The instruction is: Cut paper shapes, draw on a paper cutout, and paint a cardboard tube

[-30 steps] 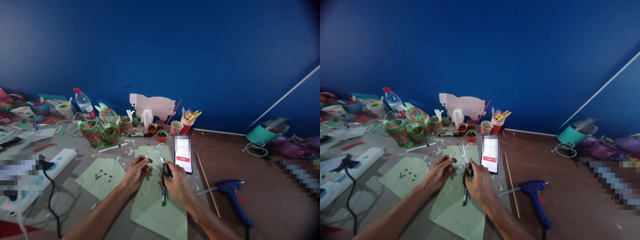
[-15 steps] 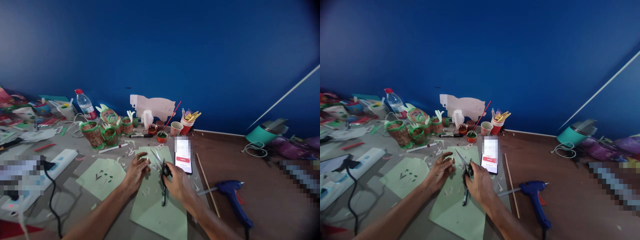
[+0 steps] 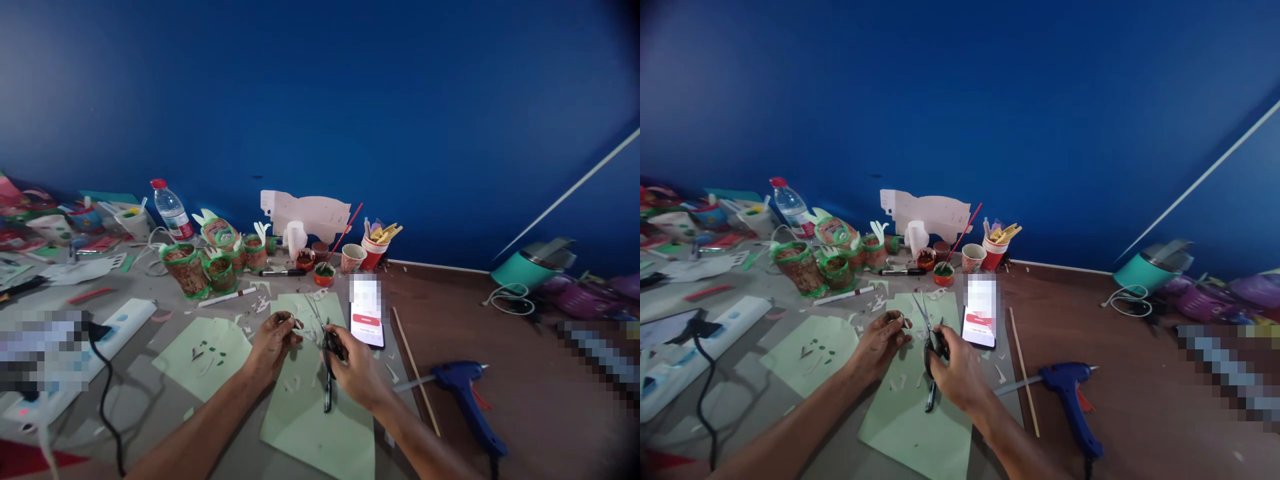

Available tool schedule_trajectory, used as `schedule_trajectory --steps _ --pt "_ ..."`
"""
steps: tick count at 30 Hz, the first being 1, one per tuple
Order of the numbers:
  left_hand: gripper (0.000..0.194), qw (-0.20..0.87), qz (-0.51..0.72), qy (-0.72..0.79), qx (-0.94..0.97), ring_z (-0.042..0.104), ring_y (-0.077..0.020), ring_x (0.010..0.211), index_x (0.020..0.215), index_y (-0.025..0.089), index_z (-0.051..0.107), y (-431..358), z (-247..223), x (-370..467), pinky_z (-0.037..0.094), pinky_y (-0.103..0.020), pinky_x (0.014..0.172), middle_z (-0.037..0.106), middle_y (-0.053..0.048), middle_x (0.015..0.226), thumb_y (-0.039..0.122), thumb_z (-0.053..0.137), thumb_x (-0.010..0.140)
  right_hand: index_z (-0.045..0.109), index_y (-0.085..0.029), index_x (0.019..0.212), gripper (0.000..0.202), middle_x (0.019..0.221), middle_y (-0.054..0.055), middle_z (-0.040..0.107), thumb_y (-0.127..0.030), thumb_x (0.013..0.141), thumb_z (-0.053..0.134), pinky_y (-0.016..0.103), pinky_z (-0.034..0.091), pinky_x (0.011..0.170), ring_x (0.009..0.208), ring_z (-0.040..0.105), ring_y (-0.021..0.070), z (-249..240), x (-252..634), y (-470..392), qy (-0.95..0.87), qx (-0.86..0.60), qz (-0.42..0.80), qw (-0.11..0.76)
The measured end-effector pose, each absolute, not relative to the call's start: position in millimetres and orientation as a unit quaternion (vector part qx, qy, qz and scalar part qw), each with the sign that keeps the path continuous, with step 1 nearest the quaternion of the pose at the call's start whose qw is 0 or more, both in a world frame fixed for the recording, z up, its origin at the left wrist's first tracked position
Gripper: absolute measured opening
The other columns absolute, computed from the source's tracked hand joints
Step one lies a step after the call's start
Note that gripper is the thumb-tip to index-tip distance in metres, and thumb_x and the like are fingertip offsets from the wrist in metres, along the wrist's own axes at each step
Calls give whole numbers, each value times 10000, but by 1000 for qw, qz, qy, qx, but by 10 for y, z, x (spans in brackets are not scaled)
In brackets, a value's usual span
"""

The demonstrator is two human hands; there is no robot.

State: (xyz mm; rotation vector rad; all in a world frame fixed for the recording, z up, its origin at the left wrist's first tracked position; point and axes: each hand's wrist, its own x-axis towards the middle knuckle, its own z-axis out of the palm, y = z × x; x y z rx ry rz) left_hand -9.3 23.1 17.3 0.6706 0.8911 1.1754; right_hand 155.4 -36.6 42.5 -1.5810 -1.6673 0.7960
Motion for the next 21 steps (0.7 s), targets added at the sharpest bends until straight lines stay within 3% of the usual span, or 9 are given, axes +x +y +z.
schedule_trajectory --steps 8,21 --pt "366 697 524 384 303 491 -46 419 778 173 513 212 173 -87 482 -240 575 646 19 688 344 795 621 595 -150 1075 323 820 44 681 -220 762 555 230 464 612 720 630 178 392 1536 -375 -654 -594 319 343" --pt "335 704 518 375 308 491 -43 438 774 167 520 205 170 -82 494 -254 625 640 20 686 325 783 640 612 -166 1074 323 896 59 707 -208 757 566 250 483 726 818 661 201 444 1523 -404 -685 -590 292 312"
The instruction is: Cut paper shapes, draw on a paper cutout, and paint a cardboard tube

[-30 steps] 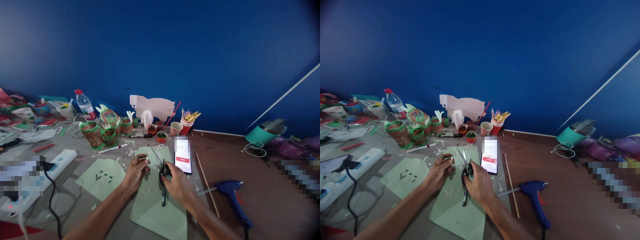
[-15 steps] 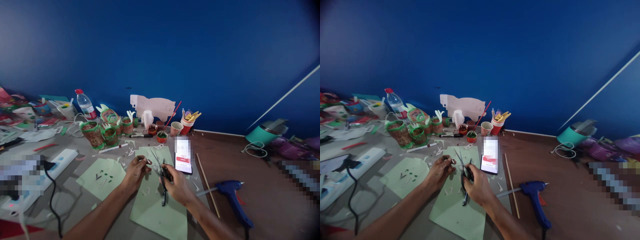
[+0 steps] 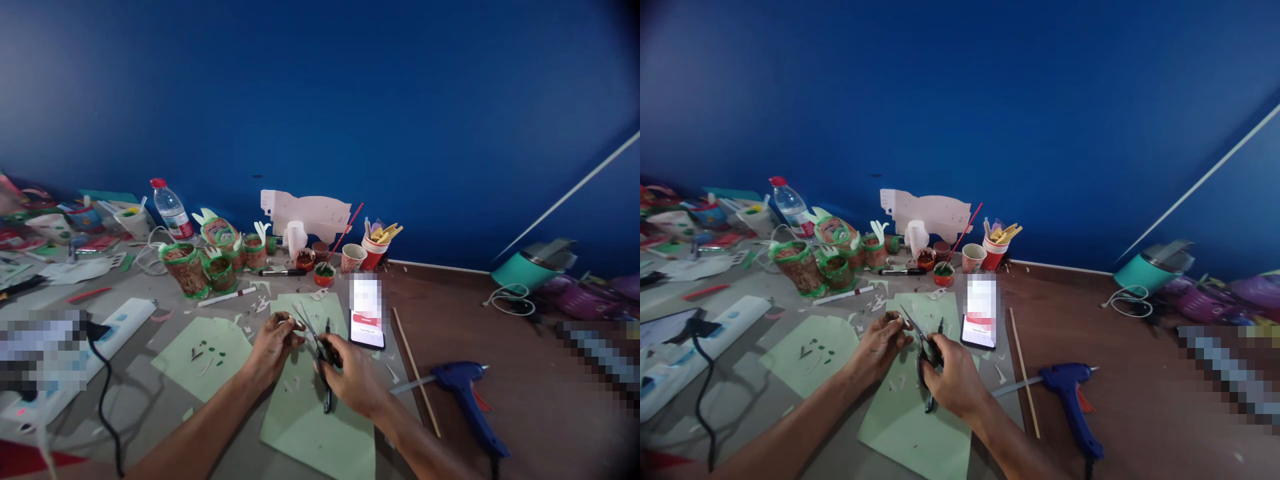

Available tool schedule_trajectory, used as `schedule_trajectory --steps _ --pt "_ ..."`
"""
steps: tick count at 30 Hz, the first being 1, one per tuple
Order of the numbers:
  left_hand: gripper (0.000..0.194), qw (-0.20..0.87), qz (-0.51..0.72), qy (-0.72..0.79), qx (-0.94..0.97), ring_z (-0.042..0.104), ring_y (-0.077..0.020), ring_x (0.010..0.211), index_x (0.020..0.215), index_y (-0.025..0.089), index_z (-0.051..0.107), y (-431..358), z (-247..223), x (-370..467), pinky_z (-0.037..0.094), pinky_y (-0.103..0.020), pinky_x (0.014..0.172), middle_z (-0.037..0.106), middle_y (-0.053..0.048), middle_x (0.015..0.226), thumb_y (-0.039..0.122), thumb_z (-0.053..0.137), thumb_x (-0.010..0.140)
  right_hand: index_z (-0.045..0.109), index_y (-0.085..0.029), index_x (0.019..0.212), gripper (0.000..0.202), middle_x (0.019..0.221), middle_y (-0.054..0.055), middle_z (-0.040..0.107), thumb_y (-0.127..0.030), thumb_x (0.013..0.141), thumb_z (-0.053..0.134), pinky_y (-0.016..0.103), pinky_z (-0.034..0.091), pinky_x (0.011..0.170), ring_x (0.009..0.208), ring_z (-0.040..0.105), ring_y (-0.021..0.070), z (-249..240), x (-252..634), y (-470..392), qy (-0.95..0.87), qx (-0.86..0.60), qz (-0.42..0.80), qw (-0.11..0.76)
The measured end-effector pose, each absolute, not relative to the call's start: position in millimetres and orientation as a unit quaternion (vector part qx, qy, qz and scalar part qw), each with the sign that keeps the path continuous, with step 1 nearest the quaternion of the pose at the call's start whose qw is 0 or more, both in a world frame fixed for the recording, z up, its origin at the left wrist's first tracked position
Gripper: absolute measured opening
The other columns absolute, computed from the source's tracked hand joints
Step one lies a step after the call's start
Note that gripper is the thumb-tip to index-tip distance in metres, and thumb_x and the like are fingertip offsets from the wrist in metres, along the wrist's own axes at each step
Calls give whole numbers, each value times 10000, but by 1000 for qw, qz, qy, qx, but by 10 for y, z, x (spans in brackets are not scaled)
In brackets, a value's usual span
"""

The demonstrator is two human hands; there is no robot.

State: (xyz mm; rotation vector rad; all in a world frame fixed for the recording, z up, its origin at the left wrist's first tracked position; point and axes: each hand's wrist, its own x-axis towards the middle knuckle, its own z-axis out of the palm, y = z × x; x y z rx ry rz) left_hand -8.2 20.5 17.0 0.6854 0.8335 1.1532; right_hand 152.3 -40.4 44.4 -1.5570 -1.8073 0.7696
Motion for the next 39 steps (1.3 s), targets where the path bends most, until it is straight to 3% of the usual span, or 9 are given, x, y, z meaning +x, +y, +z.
schedule_trajectory --steps 5,15,23,28,31,36,39 --pt "391 704 522 375 303 490 -51 445 842 179 520 194 173 -78 487 -253 604 606 57 644 271 813 599 610 -173 1089 328 920 66 710 -211 768 554 254 482 743 834 663 205 421 1525 -412 -695 -592 278 299" --pt "371 684 529 391 314 488 -64 417 797 180 508 207 156 -64 430 -215 521 518 99 525 267 803 588 600 -117 1126 398 1011 130 698 -194 740 542 336 489 842 944 649 260 361 1525 -414 -728 -588 220 276" --pt "333 693 527 384 307 514 -65 459 783 182 509 211 157 -79 370 -175 473 524 85 563 236 779 595 598 -123 1130 403 1009 132 697 -206 739 544 350 486 844 938 638 271 314 1530 -427 -745 -586 177 263" --pt "310 696 528 376 308 491 -51 451 767 182 515 225 126 -81 400 -182 513 518 89 565 232 775 607 591 -107 1133 407 1003 144 689 -204 741 536 354 475 841 936 630 276 302 1519 -424 -745 -576 184 282" --pt "301 699 526 373 308 493 -54 452 744 177 518 218 137 -82 417 -189 528 526 83 557 227 780 603 597 -138 1109 378 968 120 686 -204 741 544 339 468 825 922 626 263 309 1515 -419 -728 -573 219 306" --pt "325 714 521 375 281 499 -49 439 758 178 520 193 226 -83 452 -210 551 635 31 663 249 786 585 597 -154 1035 283 752 26 633 -290 793 541 240 442 591 669 587 164 321 1516 -371 -601 -556 415 398" --pt "323 734 510 360 267 499 -44 431 748 180 516 181 271 -85 472 -221 576 640 30 674 239 787 582 594 -146 1001 307 685 -5 577 -363 784 576 219 413 555 619 540 136 311 1505 -345 -538 -524 489 443"
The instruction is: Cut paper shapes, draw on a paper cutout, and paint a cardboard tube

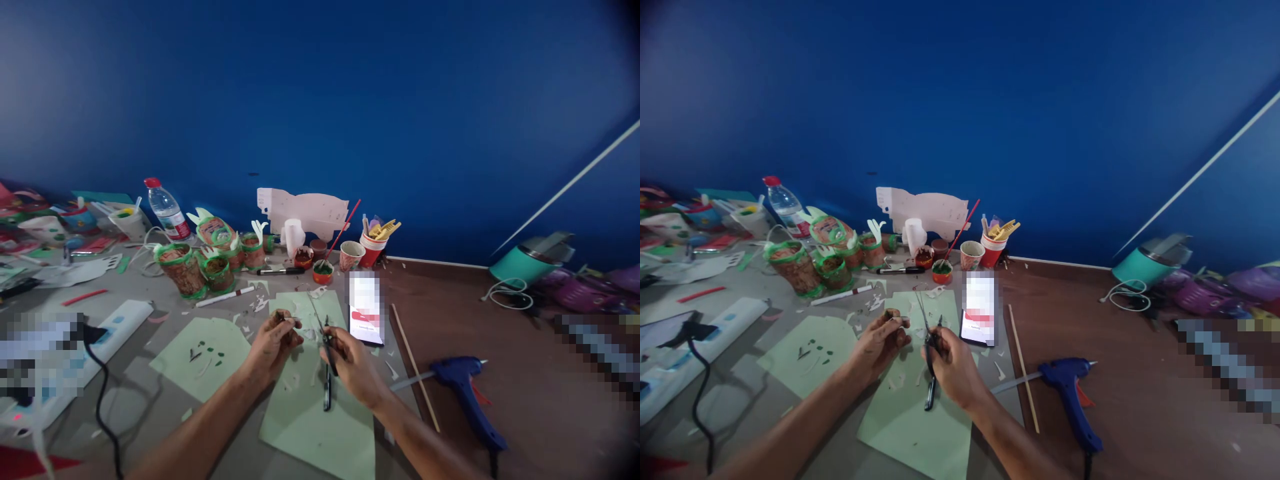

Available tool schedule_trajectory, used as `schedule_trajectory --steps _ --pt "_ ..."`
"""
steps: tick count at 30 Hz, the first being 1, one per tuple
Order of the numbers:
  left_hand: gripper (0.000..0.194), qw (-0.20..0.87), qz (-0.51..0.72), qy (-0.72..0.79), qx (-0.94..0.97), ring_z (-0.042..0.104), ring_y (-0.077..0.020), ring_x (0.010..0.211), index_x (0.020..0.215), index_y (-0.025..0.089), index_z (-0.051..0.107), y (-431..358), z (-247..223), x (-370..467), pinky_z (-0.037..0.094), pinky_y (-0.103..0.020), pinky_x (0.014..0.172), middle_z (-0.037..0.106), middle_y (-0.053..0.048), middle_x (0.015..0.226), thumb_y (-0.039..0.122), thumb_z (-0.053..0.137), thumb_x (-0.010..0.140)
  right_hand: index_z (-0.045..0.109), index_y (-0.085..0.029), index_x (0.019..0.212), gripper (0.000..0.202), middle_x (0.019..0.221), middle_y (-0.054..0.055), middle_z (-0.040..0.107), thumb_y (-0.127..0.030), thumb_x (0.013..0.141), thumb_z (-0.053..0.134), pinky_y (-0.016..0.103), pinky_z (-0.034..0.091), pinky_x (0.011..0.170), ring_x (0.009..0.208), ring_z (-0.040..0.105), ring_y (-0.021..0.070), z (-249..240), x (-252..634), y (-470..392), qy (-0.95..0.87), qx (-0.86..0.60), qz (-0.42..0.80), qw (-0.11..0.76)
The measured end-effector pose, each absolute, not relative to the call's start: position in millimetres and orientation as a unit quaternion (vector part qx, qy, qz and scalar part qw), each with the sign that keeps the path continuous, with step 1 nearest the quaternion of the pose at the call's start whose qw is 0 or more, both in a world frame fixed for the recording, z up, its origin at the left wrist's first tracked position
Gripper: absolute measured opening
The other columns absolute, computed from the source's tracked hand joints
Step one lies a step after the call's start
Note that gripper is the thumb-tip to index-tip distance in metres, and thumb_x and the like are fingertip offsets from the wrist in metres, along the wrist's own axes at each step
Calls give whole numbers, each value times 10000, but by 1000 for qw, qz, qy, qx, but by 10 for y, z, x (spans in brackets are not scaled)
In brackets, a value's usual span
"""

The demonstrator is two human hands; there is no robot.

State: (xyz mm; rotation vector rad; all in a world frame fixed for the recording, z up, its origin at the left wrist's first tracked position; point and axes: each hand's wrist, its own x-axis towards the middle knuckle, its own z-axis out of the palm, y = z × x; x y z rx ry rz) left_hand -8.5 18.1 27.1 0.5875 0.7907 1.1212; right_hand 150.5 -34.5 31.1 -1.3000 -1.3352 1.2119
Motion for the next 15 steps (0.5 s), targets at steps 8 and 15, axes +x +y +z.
schedule_trajectory --steps 8,15 --pt "266 756 500 339 253 472 -41 413 752 188 513 174 252 -96 503 -239 598 622 42 627 196 745 622 596 -152 984 297 701 -10 549 -350 762 613 226 402 580 637 498 129 277 1481 -349 -526 -514 514 442" --pt "255 753 502 339 258 455 -37 395 781 184 558 182 269 -85 490 -222 565 597 53 589 214 754 621 597 -141 1030 290 675 -20 517 -308 794 578 217 396 554 600 456 114 218 1501 -341 -561 -524 479 425"
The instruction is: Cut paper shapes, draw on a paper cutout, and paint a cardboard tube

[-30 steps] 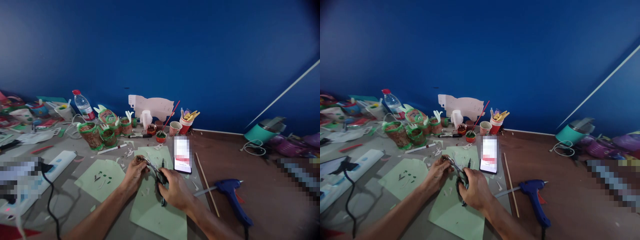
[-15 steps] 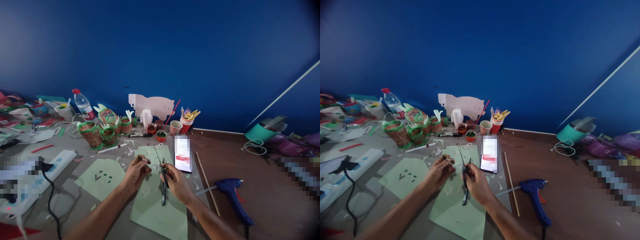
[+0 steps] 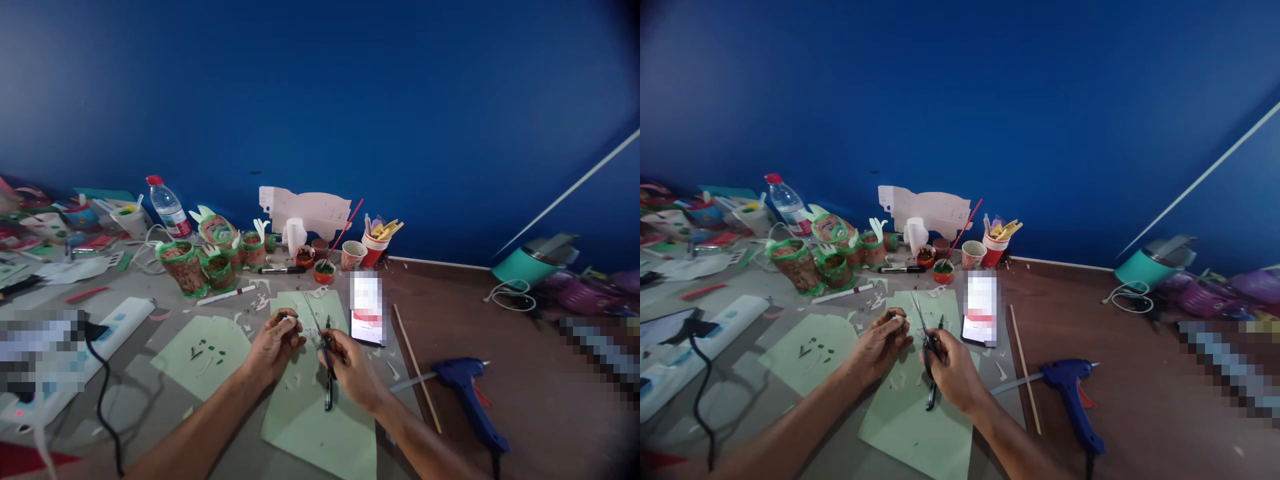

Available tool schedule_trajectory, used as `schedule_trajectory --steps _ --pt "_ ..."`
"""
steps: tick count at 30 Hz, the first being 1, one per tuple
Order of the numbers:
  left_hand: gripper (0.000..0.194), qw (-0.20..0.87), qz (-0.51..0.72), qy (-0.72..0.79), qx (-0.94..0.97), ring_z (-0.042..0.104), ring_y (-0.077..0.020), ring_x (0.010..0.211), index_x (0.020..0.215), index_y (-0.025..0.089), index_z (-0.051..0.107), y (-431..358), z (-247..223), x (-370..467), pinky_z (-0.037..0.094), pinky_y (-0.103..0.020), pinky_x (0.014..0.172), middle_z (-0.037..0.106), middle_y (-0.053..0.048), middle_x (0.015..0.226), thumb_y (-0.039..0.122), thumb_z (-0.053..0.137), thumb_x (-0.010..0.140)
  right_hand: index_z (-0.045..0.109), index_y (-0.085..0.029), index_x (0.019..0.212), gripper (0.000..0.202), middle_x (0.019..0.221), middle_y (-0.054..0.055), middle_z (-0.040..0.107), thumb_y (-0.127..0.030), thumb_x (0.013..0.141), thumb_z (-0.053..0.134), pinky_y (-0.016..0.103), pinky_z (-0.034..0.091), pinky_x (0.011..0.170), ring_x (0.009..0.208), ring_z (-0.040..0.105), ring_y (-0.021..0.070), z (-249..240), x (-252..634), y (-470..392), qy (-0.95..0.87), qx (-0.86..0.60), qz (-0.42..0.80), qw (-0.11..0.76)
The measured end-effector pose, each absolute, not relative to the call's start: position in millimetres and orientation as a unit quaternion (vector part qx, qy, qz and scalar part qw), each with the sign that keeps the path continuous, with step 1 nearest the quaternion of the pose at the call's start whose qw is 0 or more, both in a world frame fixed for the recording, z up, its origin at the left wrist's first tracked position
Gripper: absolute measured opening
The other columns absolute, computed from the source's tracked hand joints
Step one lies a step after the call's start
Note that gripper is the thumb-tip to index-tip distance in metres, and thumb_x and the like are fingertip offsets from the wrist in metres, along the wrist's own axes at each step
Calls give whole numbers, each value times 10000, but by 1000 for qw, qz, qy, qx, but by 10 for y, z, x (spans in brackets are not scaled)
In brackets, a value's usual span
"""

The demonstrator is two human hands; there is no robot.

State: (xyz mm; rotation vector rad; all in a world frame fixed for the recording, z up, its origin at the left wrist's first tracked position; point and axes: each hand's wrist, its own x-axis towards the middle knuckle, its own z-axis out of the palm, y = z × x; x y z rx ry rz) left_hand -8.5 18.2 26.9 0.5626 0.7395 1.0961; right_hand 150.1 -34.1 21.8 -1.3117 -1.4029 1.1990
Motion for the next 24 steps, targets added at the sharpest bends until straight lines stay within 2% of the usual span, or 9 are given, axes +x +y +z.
schedule_trajectory --steps 7,10,13,18,24 --pt "227 757 502 342 242 535 -64 458 792 121 661 206 231 -98 487 -212 544 645 -12 673 170 758 593 589 -136 1038 293 695 -12 542 -294 791 572 214 407 553 609 477 116 242 1506 -350 -567 -527 468 427" --pt "215 765 505 336 217 580 -92 516 799 97 682 221 215 -111 506 -220 568 665 -49 701 216 748 634 595 -144 1030 274 681 -19 534 -278 794 559 211 399 535 591 473 112 265 1506 -352 -571 -530 462 424" --pt "210 762 514 331 212 581 -88 520 795 113 676 234 197 -116 512 -214 572 666 -37 695 184 770 622 598 -146 1023 261 671 -22 537 -251 788 558 206 399 520 582 476 110 268 1503 -351 -576 -533 457 419" --pt "379 767 512 320 218 612 -99 571 908 139 666 232 186 -106 521 -203 598 657 -8 681 114 820 563 596 -150 1030 256 694 -12 579 -209 784 555 211 424 547 609 522 120 280 1491 -366 -607 -543 414 406" --pt "287 780 486 314 237 603 -89 545 768 118 637 192 224 -93 529 -210 636 634 5 647 140 838 565 591 -157 1089 325 868 53 680 -158 766 557 266 490 695 776 629 186 325 1473 -419 -666 -554 337 368"
